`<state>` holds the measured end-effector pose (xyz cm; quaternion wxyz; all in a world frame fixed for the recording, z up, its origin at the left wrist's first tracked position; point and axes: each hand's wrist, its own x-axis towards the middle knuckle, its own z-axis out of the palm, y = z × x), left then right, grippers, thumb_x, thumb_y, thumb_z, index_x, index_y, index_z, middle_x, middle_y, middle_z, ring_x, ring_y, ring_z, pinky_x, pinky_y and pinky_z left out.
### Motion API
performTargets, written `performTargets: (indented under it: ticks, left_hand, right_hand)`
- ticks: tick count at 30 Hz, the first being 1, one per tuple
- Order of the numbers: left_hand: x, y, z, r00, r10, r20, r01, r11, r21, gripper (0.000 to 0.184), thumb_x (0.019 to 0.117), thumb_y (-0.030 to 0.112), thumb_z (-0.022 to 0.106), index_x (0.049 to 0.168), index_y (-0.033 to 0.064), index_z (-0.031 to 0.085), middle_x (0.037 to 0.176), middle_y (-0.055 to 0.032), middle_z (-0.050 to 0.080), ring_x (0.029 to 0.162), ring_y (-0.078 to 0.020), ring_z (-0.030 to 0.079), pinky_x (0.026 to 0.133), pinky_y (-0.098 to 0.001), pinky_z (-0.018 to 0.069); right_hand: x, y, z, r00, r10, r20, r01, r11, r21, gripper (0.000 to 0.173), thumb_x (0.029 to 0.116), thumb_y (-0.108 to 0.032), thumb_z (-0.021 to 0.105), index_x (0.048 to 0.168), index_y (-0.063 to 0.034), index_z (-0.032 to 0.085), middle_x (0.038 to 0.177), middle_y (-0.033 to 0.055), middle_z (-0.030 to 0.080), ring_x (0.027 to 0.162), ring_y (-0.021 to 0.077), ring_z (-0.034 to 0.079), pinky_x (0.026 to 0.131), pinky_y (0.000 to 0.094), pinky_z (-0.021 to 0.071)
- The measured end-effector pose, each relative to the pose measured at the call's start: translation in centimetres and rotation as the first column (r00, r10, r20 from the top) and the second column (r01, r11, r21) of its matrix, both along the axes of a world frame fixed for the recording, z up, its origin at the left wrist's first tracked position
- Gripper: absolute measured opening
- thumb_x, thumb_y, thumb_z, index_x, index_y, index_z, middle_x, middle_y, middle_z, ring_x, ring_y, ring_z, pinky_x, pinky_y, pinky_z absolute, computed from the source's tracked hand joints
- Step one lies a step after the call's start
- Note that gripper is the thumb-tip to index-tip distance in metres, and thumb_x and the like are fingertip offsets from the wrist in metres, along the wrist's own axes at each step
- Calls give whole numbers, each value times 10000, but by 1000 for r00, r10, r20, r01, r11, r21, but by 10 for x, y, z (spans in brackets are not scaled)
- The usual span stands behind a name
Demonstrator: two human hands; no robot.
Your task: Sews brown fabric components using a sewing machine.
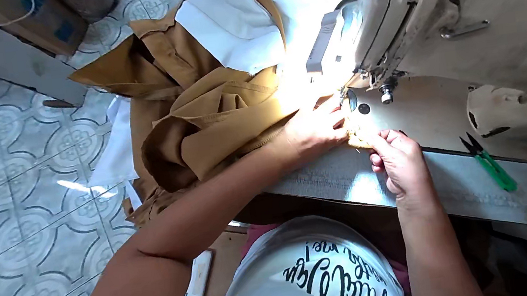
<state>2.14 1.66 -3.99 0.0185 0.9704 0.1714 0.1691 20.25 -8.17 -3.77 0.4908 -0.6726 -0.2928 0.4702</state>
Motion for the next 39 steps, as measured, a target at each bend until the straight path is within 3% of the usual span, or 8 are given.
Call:
performTargets:
  ticks: [5, 14, 20, 24, 26, 29, 33, 39]
  left_hand:
    - [-11, 1, -6, 999, -41, 12, 41, 999, 11, 259, 1029, 60, 510, 1031, 139, 757, 1026, -72, 738, 1196, -283, 638, 1093, -523, 412]
    - [-3, -4, -7, 993, 14, -115, -17, 999, -31, 353, 1053, 71, 464, 1235, 220, 728, 1060, -74, 668, 1130, -273, 608, 1170, -578, 271]
    - [-1, -6, -9, 995, 20, -99, -26, 998, -62, 310, 1040, 76, 491, 1196, 183, 736, 1071, -79, 681, 1110, -273, 630, 1146, -591, 306]
    - [-12, -6, -15, 1000, -23, 15, 23, 1000, -19, 274, 1027, 54, 525, 1136, 144, 760, 1090, -82, 718, 1135, -276, 654, 1038, -513, 462]
    - [-12, -5, -18, 999, -25, 41, 25, 1000, 13, 286, 1018, 38, 525, 1127, 138, 770, 1059, -76, 714, 1109, -268, 644, 1001, -442, 485]
    - [-11, -5, -19, 999, -19, 36, 18, 1000, 12, 294, 1014, 47, 533, 1121, 169, 779, 1089, -69, 709, 1181, -282, 619, 1103, -514, 408]
    - [-13, -6, -19, 1000, -6, 13, 5, 999, 34, 299, 1006, 51, 545, 1137, 195, 772, 1146, -59, 721, 1208, -284, 629, 1058, -550, 440]
    - [-17, -6, -21, 999, -3, 35, 3, 1000, 23, 282, 1019, 57, 532, 1117, 165, 773, 1139, -49, 721, 1159, -254, 642, 1073, -531, 417]
  right_hand:
    - [-3, 0, -5, 999, -4, 39, 4, 1000, 0, 137, 1018, -93, 632, 901, -45, 579, 609, -11, 569, 442, 19, 515, 437, 150, 466]
    - [-2, 2, -4, 998, -58, -17, 57, 998, -35, 129, 1045, -142, 597, 967, -40, 605, 676, 8, 582, 441, 25, 501, 432, 148, 461]
    - [-5, -9, -3, 999, 26, 42, -26, 1000, -8, 89, 970, -58, 690, 985, -21, 611, 629, 3, 596, 442, 25, 514, 429, 164, 464]
    - [-11, -14, -9, 976, 59, 210, -71, 996, 53, 254, 892, -33, 775, 1108, -29, 643, 643, 9, 649, 442, 35, 550, 415, 185, 472]
    - [-15, -14, -14, 945, 52, 322, -92, 990, 109, 287, 874, -37, 781, 1139, -32, 668, 655, -1, 659, 452, 28, 553, 420, 191, 468]
    - [-19, -15, -23, 859, 16, 511, -127, 975, 182, 239, 880, -69, 762, 1114, -44, 718, 689, -10, 673, 515, 8, 564, 501, 190, 491]
    - [-31, -19, -23, 602, 22, 798, -206, 970, 128, 261, 894, -94, 705, 1145, -75, 771, 740, 48, 680, 619, 134, 602, 600, 317, 515]
    - [-39, -17, -18, 498, 52, 865, -239, 968, 79, 246, 907, -81, 684, 1131, -27, 768, 846, 132, 733, 707, 249, 695, 651, 419, 575]
